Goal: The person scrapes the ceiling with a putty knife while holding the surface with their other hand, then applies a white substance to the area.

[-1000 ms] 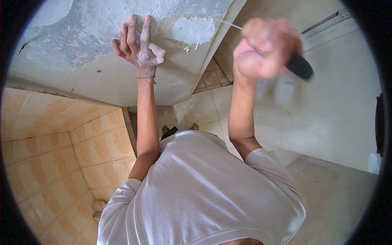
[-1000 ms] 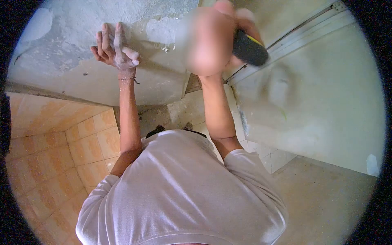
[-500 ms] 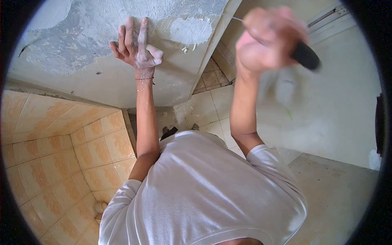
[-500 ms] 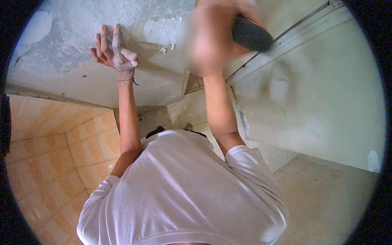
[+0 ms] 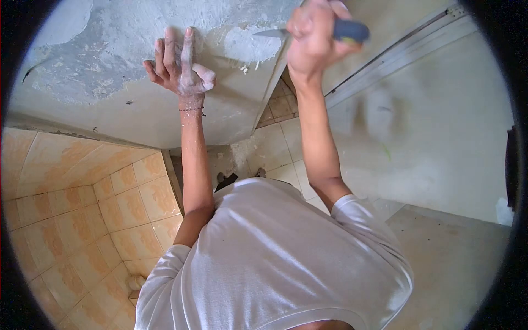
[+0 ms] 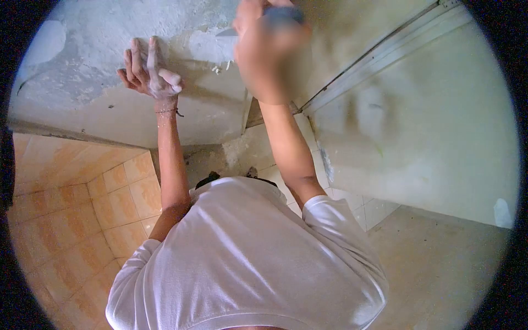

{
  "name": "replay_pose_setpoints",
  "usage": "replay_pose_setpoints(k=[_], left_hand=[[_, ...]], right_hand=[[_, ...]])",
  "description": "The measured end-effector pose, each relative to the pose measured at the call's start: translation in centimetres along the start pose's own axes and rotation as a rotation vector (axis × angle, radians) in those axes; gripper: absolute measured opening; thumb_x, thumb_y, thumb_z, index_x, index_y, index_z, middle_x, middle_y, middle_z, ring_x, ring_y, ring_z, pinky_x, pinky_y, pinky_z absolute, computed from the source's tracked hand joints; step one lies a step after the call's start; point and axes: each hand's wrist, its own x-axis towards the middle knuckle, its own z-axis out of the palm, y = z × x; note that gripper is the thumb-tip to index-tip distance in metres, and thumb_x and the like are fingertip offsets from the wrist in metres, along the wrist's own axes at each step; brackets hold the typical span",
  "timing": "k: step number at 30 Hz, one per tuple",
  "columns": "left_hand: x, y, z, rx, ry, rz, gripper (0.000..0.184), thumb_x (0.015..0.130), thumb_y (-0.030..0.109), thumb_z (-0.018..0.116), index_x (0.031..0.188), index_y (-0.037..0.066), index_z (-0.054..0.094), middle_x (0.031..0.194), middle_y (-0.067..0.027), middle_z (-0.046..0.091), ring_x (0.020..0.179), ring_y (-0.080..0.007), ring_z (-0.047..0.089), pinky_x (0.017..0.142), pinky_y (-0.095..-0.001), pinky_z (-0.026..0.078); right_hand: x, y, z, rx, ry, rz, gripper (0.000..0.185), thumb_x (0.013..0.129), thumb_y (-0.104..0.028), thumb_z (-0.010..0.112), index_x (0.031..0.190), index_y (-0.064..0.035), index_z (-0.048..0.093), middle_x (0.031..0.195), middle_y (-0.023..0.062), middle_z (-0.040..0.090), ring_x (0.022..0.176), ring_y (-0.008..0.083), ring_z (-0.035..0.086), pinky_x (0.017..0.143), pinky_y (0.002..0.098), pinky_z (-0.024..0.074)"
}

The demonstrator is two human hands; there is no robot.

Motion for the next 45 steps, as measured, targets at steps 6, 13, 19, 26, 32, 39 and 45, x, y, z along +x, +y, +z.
replay_pose_setpoints(k=[6,13,19,26,32,39,45], left_hand=[[0.1,-0.3,0.2,-0.001,0.012,0.01,0.08,0.09,0.069,0.005,0.12,0.026,0.065,0.132,-0.0011,0.055,0.13,-0.0199,0.04,0.117,-0.0419,0.009],[0.0,-0.2,0.1,0.012,-0.016,-0.016,0.078,0.09,0.069,0.007,0.12,0.027,0.065,0.132,-0.0007,0.055,0.129,-0.0195,0.041,0.117,-0.0414,0.009],[0.2,-0.3,0.2,-0.008,0.024,0.022,0.075,0.091,0.067,0.009,0.119,0.027,0.066,0.131,-0.0005,0.057,0.129,-0.0189,0.041,0.117,-0.0402,0.009],[-0.2,-0.6,0.3,0.0,0.009,-0.001,0.081,0.088,0.072,0.005,0.121,0.028,0.064,0.132,-0.0003,0.055,0.128,-0.0194,0.042,0.117,-0.0412,0.01],[0.2,-0.2,0.1,0.02,0.003,-0.002,0.08,0.089,0.07,0.005,0.119,0.027,0.065,0.132,-0.0002,0.055,0.129,-0.0191,0.041,0.117,-0.0408,0.009],[0.0,-0.3,0.0,-0.017,0.011,0.018,0.067,0.091,0.059,0.015,0.119,0.026,0.066,0.132,0.0,0.055,0.131,-0.0185,0.04,0.118,-0.0403,0.009],[0.1,-0.4,0.0,0.01,0.003,0.009,0.058,0.089,0.047,0.021,0.118,0.026,0.067,0.133,0.0003,0.055,0.131,-0.0181,0.039,0.118,-0.0398,0.009]], right_hand=[[1.9,-3.1,-2.1,0.268,-0.312,-0.067,0.018,0.079,-0.002,0.049,0.062,-0.0075,0.044,0.05,-0.0012,0.037,0.037,0.0083,0.028,0.034,0.0247,0.0233],[-0.3,-2.7,-0.6,-0.072,0.243,-0.13,0.023,0.082,-0.006,0.048,0.062,-0.0089,0.037,0.048,-0.0002,0.032,0.035,0.0091,0.027,0.034,0.0235,0.0245],[-0.2,0.3,-0.1,-0.044,-0.009,-0.025,0.026,0.077,-0.002,0.049,0.058,-0.009,0.032,0.048,0.0002,0.032,0.035,0.0099,0.028,0.032,0.0261,0.0221],[0.6,-0.5,-0.9,0.043,0.065,-0.233,0.022,0.082,-0.01,0.046,0.062,-0.0077,0.038,0.047,-0.001,0.031,0.035,0.0091,0.027,0.034,0.025,0.0245],[0.5,-2.5,0.5,0.027,0.06,-0.194,0.027,0.085,-0.009,0.048,0.06,-0.0103,0.038,0.047,-0.0035,0.028,0.035,0.0074,0.022,0.034,0.0237,0.0201],[-1.1,-0.8,2.2,-0.169,0.024,0.006,0.034,0.085,-0.011,0.047,0.055,-0.0098,0.029,0.047,0.0012,0.032,0.035,0.0089,0.026,0.036,0.0225,0.0251],[0.2,-2.9,0.0,0.363,-0.088,-0.067,0.018,0.08,-0.003,0.052,0.068,-0.0064,0.04,0.05,0.0015,0.04,0.038,0.0093,0.036,0.037,0.024,0.0292]])
